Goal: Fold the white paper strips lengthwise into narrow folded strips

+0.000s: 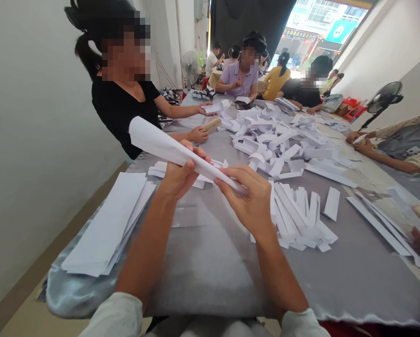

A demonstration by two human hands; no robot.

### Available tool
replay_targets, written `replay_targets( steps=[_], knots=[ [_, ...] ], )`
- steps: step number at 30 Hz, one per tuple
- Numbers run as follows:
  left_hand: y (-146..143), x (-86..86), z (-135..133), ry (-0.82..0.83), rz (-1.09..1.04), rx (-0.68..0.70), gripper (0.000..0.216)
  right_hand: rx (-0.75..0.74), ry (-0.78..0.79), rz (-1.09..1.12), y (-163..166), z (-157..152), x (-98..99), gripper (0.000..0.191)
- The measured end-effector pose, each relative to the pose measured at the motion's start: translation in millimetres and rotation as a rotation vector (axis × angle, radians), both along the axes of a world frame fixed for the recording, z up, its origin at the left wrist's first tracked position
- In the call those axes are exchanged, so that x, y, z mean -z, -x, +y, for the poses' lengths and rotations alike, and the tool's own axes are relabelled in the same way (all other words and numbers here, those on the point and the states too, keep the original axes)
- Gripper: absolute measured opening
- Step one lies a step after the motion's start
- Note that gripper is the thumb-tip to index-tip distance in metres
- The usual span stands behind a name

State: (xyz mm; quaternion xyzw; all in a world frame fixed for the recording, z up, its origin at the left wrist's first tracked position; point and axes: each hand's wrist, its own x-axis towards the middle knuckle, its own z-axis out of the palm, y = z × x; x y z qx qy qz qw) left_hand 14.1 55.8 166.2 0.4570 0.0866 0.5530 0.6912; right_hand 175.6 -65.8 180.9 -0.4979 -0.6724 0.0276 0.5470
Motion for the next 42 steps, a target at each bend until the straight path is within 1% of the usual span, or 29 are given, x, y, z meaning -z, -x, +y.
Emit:
replay_targets(
  steps=[3,6,10,16,19,22,25,28,32,35,39,42],
  knots=[
    [1.6,2.0,-0.8,0.023,0.014,0.034,0.070,0.015,-0.047,0.004,1.3,-0.9,-0.1,0.010],
    [2.1,4.6,-0.6,0.015,0.011,0.025,0.068,0.007,-0.096,-0.004,2.1,-2.1,-0.6,0.010],
    [1.1,6.1,0.0,-0.046,0.013,0.010,0.064,0.020,-0.069,-0.025,2.2,-3.8,-1.3,0.010],
    [0.0,3.8,-1.9,-0.049,0.001,0.026,0.065,-0.028,-0.078,-0.005,2.2,-5.6,-2.8,0.011],
    [0.7,2.3,-2.9,-0.065,-0.032,0.044,0.059,-0.028,-0.051,0.015,0.4,-5.6,-3.5,0.011],
    [0.9,1.7,-1.9,-0.069,-0.063,0.024,0.055,-0.034,0.010,0.045,-2.7,-4.5,-3.3,0.008],
    [-0.4,2.3,-0.2,-0.093,-0.027,-0.007,0.055,-0.063,0.096,0.040,-4.2,-3.3,-2.3,0.005],
    [-3.1,3.3,-0.7,-0.105,0.039,-0.025,0.054,-0.082,0.133,0.061,-2.2,-3.1,-1.5,0.011],
    [-6.9,3.9,-4.3,-0.113,0.123,0.009,0.051,-0.080,0.062,0.060,2.2,-2.9,-0.4,0.008],
    [-7.0,3.1,-6.3,-0.091,0.160,0.015,0.050,-0.071,0.023,0.051,2.6,-1.9,-0.1,0.009],
    [-3.6,1.5,-6.1,-0.073,0.153,0.013,0.052,-0.064,0.010,0.033,0.1,-1.6,-1.5,0.012],
    [-1.6,1.8,-4.5,-0.082,0.115,0.031,0.047,-0.077,0.006,0.009,-0.9,-2.5,-1.9,0.012]
  ],
)
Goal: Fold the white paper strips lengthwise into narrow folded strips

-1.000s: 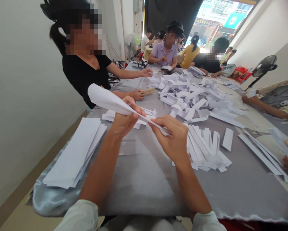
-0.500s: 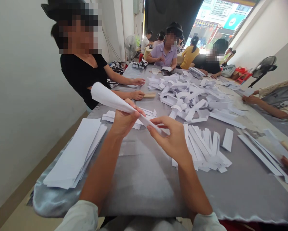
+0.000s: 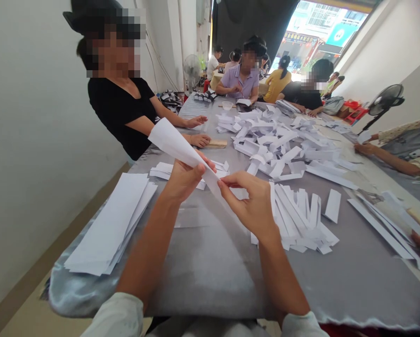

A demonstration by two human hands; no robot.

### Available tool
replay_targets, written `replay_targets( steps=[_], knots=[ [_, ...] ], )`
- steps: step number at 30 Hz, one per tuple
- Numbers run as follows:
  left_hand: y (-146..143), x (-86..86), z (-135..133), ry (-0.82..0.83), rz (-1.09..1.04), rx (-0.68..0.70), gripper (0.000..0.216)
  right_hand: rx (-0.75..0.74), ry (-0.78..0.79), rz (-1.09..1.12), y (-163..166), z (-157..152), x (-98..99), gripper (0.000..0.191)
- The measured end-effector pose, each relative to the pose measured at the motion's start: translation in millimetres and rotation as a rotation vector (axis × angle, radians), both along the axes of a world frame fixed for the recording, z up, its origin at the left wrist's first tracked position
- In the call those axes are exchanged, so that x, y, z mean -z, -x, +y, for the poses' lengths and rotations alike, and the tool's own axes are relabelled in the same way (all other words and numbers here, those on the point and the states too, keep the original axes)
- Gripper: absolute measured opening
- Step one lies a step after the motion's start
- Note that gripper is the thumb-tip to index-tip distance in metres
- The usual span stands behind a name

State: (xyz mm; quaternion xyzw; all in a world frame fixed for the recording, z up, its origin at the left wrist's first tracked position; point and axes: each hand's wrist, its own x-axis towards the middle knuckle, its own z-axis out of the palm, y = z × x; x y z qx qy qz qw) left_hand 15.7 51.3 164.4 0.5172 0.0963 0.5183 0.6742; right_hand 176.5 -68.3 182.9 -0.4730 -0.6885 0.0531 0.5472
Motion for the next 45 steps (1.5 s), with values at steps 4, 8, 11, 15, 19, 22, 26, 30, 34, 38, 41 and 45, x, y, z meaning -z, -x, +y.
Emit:
replay_targets(
  steps=[4,8,11,15,19,22,26,30,34,38,41,45],
  knots=[
    [-2,2.4,1,-0.029,-0.041,0.057,0.039,0.004,0.008,-0.015,2,-1,1.4,0.009],
    [-6,3.1,-3,-0.025,-0.036,0.078,0.038,0.004,0.016,-0.006,5,0,3.7,0.005],
    [-7,2.4,-6,-0.004,-0.039,0.069,0.039,-0.012,0.004,0.002,5,1,5.0,0.008],
    [-5,2.0,-5,0.023,-0.047,0.046,0.041,-0.043,0.028,0.029,4,1,3.8,0.011],
    [-2,0.9,-4,0.009,-0.041,0.019,0.041,-0.074,0.077,0.057,5,-1,1.2,0.011],
    [-3,0.5,-6,0.016,-0.037,0.043,0.038,-0.064,0.111,0.077,9,-2,1.6,0.008],
    [-4,3.4,-7,0.035,-0.004,0.100,0.034,-0.028,0.116,0.069,12,0,5.4,0.012],
    [-5,6.3,-4,0.048,-0.016,0.148,0.035,-0.003,0.061,0.033,11,1,6.5,0.016],
    [-3,3.7,-4,0.080,-0.035,0.146,0.041,-0.012,0.048,0.009,12,-1,4.6,0.017],
    [-3,1.2,-6,0.087,-0.048,0.147,0.040,-0.025,0.044,-0.010,14,-2,3.9,0.017],
    [-5,1.7,-7,0.092,-0.039,0.168,0.040,-0.036,0.036,-0.020,14,-2,4.5,0.016],
    [-6,2.6,-8,0.102,-0.047,0.171,0.037,-0.051,0.044,-0.041,12,-1,5.9,0.018]
  ],
)
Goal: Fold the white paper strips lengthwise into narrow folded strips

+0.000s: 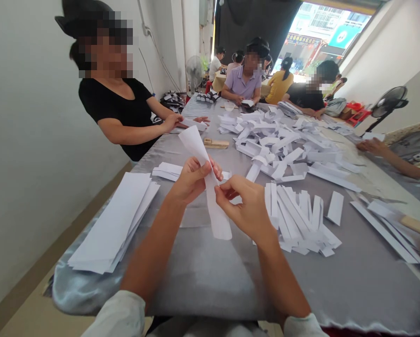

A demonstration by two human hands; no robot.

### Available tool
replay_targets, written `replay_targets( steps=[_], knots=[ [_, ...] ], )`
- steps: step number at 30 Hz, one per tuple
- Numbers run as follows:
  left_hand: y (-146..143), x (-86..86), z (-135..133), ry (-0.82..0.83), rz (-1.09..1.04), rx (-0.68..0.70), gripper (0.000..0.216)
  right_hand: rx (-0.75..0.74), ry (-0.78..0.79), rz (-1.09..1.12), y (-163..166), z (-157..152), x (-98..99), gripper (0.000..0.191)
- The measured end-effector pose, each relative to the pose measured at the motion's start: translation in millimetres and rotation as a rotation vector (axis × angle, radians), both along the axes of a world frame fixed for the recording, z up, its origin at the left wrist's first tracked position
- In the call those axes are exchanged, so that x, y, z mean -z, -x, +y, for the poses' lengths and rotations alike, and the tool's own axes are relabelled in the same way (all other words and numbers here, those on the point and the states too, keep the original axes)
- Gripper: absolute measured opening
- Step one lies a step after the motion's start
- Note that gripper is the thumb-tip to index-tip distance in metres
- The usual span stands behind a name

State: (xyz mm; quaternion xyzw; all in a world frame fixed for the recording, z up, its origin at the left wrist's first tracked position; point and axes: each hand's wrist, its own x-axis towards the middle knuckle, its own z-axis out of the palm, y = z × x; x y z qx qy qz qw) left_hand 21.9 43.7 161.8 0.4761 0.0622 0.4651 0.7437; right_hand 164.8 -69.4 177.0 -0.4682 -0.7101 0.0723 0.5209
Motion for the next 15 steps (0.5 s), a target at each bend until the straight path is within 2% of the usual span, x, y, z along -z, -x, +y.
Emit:
replay_targets(
  steps=[5,11,15],
  knots=[
    [0.5,-1.3,0.3,0.001,-0.042,-0.040,0.033,-0.036,0.087,-0.026,-4.9,2.1,-0.3,0.021],
    [5.6,-6.0,3.6,0.013,-0.067,-0.138,0.040,-0.121,0.260,-0.076,-8.5,2.3,-2.5,0.023],
    [8.2,-6.1,4.5,-0.025,-0.014,-0.163,0.044,-0.137,0.320,-0.084,-8.8,1.4,-3.5,0.023]
  ],
)
